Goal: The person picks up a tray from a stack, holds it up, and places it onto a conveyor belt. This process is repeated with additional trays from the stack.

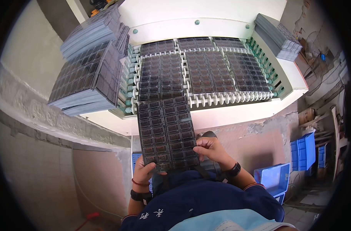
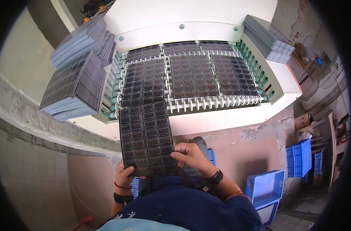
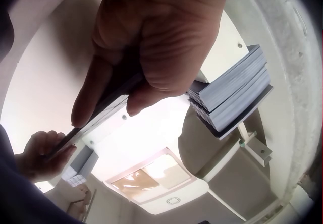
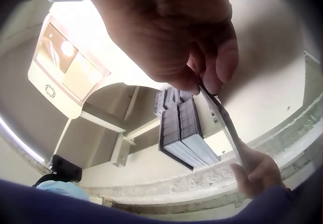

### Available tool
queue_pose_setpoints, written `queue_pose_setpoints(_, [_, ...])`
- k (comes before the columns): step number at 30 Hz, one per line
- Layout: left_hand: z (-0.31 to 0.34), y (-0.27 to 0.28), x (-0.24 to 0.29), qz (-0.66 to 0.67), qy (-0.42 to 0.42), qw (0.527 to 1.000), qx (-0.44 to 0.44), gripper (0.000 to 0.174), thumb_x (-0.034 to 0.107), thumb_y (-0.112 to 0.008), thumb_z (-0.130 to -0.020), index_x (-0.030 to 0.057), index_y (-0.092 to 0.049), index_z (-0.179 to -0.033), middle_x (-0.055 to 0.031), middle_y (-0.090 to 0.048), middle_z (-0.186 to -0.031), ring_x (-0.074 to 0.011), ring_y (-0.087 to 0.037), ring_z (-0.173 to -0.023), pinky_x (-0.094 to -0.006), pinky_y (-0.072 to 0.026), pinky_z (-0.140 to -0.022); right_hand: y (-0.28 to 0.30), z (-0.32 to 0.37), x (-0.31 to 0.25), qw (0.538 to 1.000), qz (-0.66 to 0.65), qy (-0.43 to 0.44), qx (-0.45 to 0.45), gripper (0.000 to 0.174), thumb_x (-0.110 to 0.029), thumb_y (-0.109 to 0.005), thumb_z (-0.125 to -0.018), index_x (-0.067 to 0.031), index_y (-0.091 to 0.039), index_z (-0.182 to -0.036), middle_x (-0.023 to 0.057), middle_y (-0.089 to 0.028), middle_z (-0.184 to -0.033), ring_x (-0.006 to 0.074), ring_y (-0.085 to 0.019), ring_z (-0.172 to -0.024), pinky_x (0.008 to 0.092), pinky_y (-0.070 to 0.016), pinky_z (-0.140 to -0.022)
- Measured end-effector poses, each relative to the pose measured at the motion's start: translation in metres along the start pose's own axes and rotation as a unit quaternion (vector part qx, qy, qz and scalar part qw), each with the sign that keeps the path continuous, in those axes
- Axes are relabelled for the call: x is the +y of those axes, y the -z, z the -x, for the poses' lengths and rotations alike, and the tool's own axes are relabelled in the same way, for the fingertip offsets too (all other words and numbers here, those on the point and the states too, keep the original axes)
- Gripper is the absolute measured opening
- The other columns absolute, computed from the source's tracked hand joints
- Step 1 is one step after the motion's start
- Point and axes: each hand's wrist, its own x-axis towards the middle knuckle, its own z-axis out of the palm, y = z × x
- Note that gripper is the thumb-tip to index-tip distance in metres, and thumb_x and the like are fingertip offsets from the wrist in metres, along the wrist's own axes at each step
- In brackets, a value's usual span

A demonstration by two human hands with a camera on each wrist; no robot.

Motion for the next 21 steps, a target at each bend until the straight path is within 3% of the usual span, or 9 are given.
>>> queue_pose_setpoints(21, [-0.0019, -0.0027, -0.002, 0.013, 0.009, 1.0, 0.001, 0.04, 0.008, -0.056, -0.079, -0.008, -0.041, -0.113, -0.0207, -0.057, -0.102, -0.0289, -0.063, -0.08, -0.0361, -0.0576, -0.055, 0.0027, -0.0004, 0.0011, 1.0, -0.005, -0.009, 0.007, 0.009, -0.009, -0.06, -0.082, -0.0002, -0.058, -0.083, -0.0001, -0.056, -0.058, 0.0045, -0.054, -0.049, 0.0175, -0.0422, -0.044])
